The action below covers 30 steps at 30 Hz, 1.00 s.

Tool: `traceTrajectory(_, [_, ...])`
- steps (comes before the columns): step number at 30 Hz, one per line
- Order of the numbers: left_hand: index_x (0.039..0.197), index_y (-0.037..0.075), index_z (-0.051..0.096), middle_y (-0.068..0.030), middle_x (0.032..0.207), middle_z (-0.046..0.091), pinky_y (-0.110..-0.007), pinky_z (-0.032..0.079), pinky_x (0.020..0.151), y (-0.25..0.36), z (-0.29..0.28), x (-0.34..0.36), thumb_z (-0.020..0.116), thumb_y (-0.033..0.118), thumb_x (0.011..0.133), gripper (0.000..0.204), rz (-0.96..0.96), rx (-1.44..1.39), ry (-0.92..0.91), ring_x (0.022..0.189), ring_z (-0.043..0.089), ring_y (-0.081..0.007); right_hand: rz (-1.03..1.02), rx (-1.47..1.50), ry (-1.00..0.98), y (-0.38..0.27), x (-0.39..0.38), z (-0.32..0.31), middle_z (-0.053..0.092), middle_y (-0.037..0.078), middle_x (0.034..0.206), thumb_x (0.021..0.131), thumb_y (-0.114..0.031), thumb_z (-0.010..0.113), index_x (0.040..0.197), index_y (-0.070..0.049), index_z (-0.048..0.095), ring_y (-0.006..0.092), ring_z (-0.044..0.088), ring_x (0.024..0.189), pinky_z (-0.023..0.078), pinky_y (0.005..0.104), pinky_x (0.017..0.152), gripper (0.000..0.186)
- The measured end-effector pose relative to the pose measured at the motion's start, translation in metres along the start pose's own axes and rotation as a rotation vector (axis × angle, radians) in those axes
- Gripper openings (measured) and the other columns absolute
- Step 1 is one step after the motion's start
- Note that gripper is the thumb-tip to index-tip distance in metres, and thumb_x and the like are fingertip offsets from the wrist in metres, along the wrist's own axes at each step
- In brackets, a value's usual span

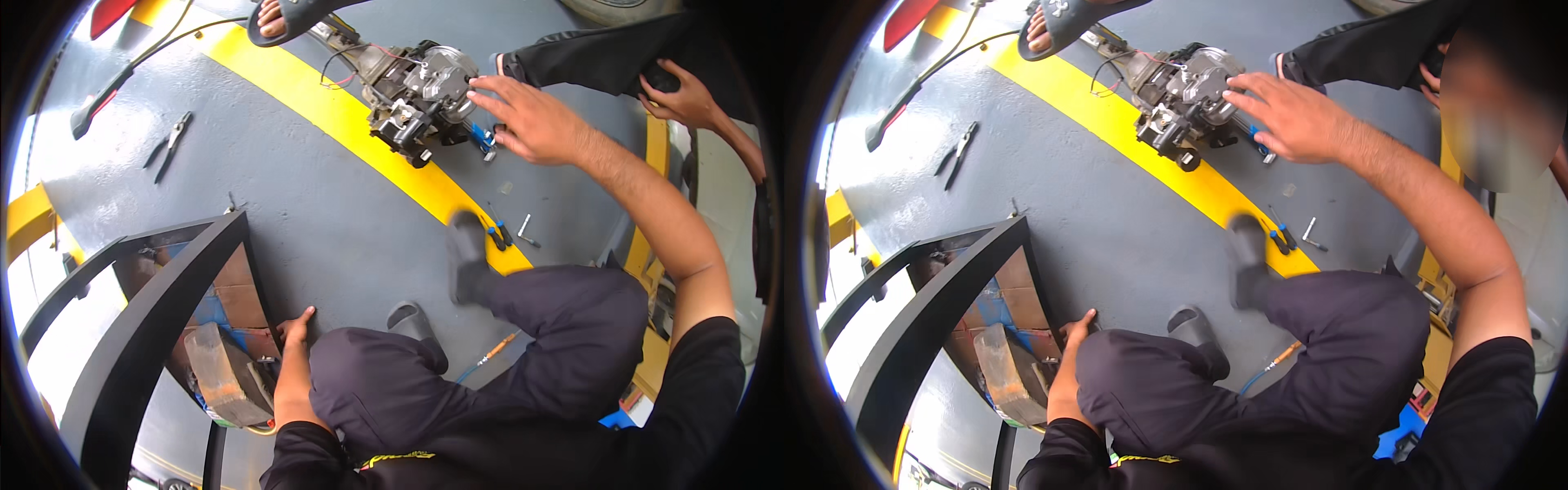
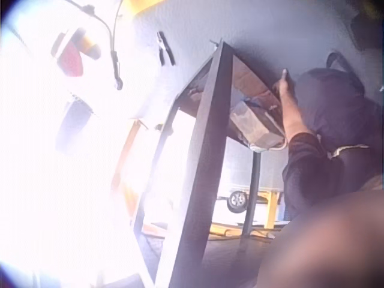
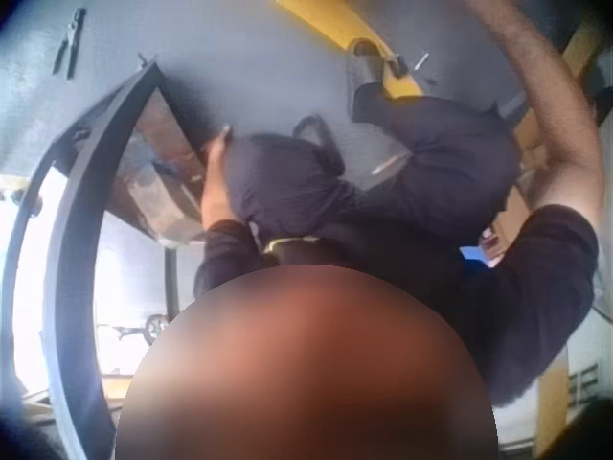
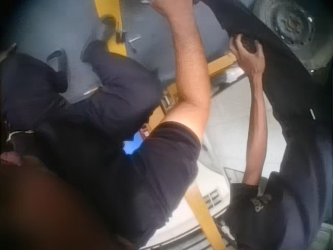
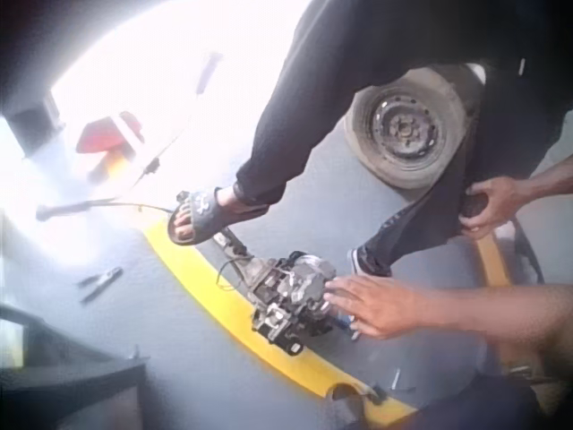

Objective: The person sits on the floor and uses a screwdriver to adjust and tighten components on a small engine. They repeatedly reposition the engine and use their hands to manipulate various parts while another person stands nearby.

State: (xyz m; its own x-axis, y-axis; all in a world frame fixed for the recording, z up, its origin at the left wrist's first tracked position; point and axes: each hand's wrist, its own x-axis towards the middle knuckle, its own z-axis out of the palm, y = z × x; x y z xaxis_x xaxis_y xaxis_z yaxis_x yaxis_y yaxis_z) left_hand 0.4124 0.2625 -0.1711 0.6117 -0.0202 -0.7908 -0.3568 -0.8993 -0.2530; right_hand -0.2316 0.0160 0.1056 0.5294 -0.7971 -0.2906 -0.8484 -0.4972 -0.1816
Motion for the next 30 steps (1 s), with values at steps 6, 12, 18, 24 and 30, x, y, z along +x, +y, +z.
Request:
traceTrajectory(6, [0.156, -0.012, 0.013, -0.0373, 0.161, 0.024, -0.059, 0.042, 0.116, 0.003, 0.002, 0.008, 0.097, 0.063, 0.060, 0.148, 0.055, 0.334, -0.031, 0.147, 0.037, -0.0508, -0.073, 0.009, 0.337, -0.001, 0.026, 0.062, 0.051, 0.016, 0.146, 0.092, -0.024, 0.075, 0.145, -0.003, 0.053, 0.0354, 0.049, 0.138, 0.042, 0.0478, 0.116, 0.061])
traceTrajectory(12, [0.135, -0.012, 0.064, -0.0313, 0.124, 0.072, -0.047, 0.057, 0.097, 0.135, -0.068, -0.123, 0.083, 0.063, 0.083, 0.094, 0.425, 0.749, -0.253, 0.116, 0.073, -0.0384, -0.092, 0.142, 0.797, 0.021, 0.083, 0.089, 0.052, 0.008, 0.096, 0.090, -0.018, 0.074, 0.090, -0.010, 0.054, 0.0301, 0.053, 0.091, 0.045, 0.0447, 0.082, 0.022])
traceTrajectory(18, [0.142, -0.004, 0.059, -0.0268, 0.134, 0.068, -0.042, 0.055, 0.104, 0.297, -0.146, -0.332, 0.077, 0.052, 0.095, 0.075, 0.995, 0.610, -0.129, 0.125, 0.068, -0.0324, -0.154, 0.230, 0.771, 0.025, 0.090, 0.096, 0.053, 0.012, 0.097, 0.089, -0.010, 0.073, 0.096, -0.009, 0.049, 0.0337, 0.053, 0.090, 0.043, 0.0468, 0.081, 0.025])
traceTrajectory(24, [0.151, 0.005, 0.049, -0.0178, 0.147, 0.057, -0.045, 0.052, 0.104, 0.471, -0.227, -0.280, 0.072, 0.058, 0.094, 0.081, 0.936, -0.271, 0.145, 0.130, 0.059, -0.0314, -0.134, 0.202, 0.764, 0.024, 0.091, 0.093, 0.055, 0.012, 0.099, 0.086, -0.010, 0.073, 0.098, -0.011, 0.048, 0.0341, 0.055, 0.089, 0.043, 0.0486, 0.079, 0.028])
traceTrajectory(30, [0.145, 0.008, 0.054, -0.0108, 0.135, 0.061, -0.051, 0.049, 0.092, 0.558, -0.317, -0.152, 0.089, 0.051, 0.082, 0.084, 0.906, -1.377, 0.150, 0.110, 0.058, -0.0286, -0.090, 0.277, 0.725, 0.024, 0.084, 0.100, 0.054, 0.012, 0.097, 0.086, -0.009, 0.073, 0.099, -0.011, 0.048, 0.0343, 0.054, 0.088, 0.043, 0.0488, 0.079, 0.029])
